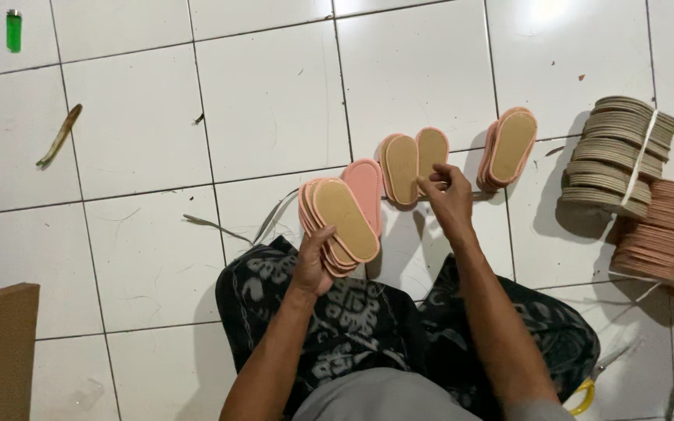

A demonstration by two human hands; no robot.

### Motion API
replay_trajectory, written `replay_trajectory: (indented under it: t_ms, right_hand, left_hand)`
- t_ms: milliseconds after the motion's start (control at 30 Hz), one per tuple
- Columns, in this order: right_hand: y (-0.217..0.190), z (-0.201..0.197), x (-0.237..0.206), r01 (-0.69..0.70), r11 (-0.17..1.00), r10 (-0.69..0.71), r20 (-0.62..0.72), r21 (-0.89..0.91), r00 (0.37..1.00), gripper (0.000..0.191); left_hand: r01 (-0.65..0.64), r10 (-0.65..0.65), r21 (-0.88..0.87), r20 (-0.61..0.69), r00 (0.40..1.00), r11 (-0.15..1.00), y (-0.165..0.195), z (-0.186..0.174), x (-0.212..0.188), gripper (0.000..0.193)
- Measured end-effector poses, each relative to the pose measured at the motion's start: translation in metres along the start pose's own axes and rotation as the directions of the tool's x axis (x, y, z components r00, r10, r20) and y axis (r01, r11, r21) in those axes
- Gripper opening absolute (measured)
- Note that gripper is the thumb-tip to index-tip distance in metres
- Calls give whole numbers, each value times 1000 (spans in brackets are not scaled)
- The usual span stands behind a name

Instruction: The person sits on the workshop floor and bundles stacks of pink insoles, wrapping rubber bands around each stack and setting finished bundles aside. They then use scissors to trim excess material from assembled sandals laid out on the floor and place small trimmed pieces into a plastic bag.

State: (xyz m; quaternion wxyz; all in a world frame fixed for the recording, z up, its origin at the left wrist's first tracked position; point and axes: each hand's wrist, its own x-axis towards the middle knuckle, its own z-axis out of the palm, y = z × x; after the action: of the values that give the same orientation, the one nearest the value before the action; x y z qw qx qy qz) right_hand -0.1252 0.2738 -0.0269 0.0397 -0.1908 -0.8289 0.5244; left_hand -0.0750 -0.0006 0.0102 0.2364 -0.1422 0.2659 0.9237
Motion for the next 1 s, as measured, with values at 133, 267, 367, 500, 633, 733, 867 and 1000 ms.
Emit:
replay_trajectory:
  t_ms: [133, 267, 367, 500, 633, 733, 867, 1000]
  right_hand:
    - [-33, -16, -49, -188, 946, 111, 280, 263, 954, 30]
    - [-56, -23, -80, -254, 915, 71, 497, 312, 865, 30]
    - [-49, -25, -72, -204, 916, 78, 348, 345, 934, 31]
    - [-17, -32, -29, -154, 970, 154, 11, 190, 988, 38]
    - [16, -20, -6, -201, 957, 200, 27, 210, 979, 40]
    - [30, 4, -1, -241, 949, 234, 57, 201, 970, 41]
    - [39, 23, 3, -96, 992, 85, -134, -78, 987, 39]
    - [38, 25, 6, 7, 956, -67, -194, -293, 979, 46]
  left_hand:
    - [-14, 17, 106, -30, 999, 994, -11, 6, 5, 49]
    - [-10, 5, 141, 34, 999, 990, -14, 20, 12, 51]
    - [-11, 10, 188, 4, 1000, 982, -11, 27, 11, 53]
    - [-48, 41, 193, 37, 998, 980, -1, 25, 6, 51]
    - [-33, 30, 124, 28, 999, 992, 5, 18, 3, 60]
    - [1, 0, 123, -3, 1000, 992, 4, 15, 0, 67]
    - [6, -7, 128, 9, 1000, 992, 3, 14, -3, 69]
    - [24, -23, 108, -9, 1000, 994, 5, 12, -6, 67]
